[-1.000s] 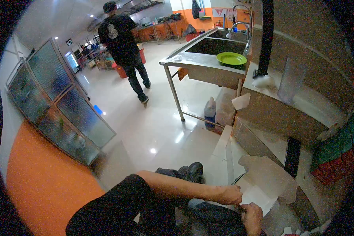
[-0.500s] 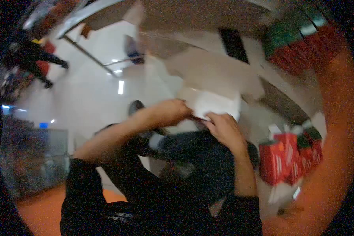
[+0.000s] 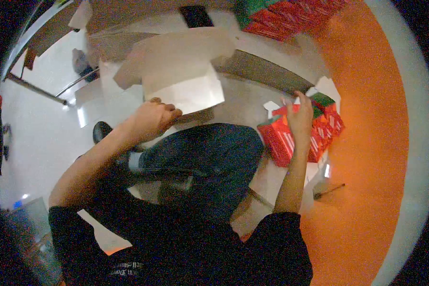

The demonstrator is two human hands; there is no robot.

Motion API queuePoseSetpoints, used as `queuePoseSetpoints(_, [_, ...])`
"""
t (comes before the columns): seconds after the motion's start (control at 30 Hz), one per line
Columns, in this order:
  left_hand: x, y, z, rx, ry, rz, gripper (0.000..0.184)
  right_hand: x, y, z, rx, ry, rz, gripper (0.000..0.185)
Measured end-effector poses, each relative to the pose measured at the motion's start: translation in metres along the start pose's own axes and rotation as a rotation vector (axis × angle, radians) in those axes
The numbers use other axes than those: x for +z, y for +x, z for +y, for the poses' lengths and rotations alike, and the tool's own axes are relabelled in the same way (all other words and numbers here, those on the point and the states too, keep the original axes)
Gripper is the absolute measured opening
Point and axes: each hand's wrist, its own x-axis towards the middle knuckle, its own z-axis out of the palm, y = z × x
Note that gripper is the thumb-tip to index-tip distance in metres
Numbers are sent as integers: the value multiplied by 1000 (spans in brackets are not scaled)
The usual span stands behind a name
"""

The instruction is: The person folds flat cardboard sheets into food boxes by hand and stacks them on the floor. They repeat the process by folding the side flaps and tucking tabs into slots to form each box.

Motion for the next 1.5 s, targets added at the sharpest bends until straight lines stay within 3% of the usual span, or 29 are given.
queuePoseSetpoints(0.13, [12,14,10,-38,135,-17,18,-27,-21,102,151,-244,26,48])
queuePoseSetpoints(0.23, [-2,14,10,-53,84,-90,24,-51,-9,133,215,-164,103,49])
queuePoseSetpoints(0.33, [-31,1,8,81,-39,161,27,-80,16,144,271,-194,130,49])
queuePoseSetpoints(0.37, [-46,0,11,9,-131,181,25,-84,23,149,262,-195,125,49])
queuePoseSetpoints(0.4, [-63,-6,14,-67,-226,197,23,-90,24,145,251,-196,117,49])
queuePoseSetpoints(0.43, [-78,-9,20,-124,-224,219,21,-97,27,118,436,-184,-103,45])
queuePoseSetpoints(0.5, [-99,-14,30,-261,-206,279,17,-75,0,81,420,-86,-259,43])
queuePoseSetpoints(0.57, [-94,-15,24,-256,-179,279,15,-51,-52,49,246,2,-281,45])
queuePoseSetpoints(0.63, [-81,-14,12,-199,-181,275,13,-31,-87,28,55,-126,-318,49])
queuePoseSetpoints(0.73, [-63,-12,3,-92,-207,132,13,-27,-91,19,94,-111,-305,53])
queuePoseSetpoints(0.87, [-55,-22,0,-105,-213,132,12,-47,-77,47,235,170,-175,51])
queuePoseSetpoints(0.9, [-66,-24,2,-195,-208,-3,17,-60,-65,51,361,228,-220,48])
queuePoseSetpoints(0.93, [-66,-27,-1,-184,-195,7,18,-74,-51,56,488,284,-267,46])
queuePoseSetpoints(1.03, [-65,-41,-6,-151,-171,-22,25,-92,-24,80,586,656,32,37])
queuePoseSetpoints(1.17, [-59,-44,6,-95,-84,-54,29,-133,21,37,312,757,143,40])
queuePoseSetpoints(1.3, [-48,-48,9,-79,49,-14,32,-141,52,-76,-320,684,88,44])
queuePoseSetpoints(1.4, [-33,-49,13,49,170,167,34,-111,53,-157,-838,676,52,46])
queuePoseSetpoints(1.5, [-32,-54,10,44,193,82,36,-52,35,-213,-1093,704,-7,49])
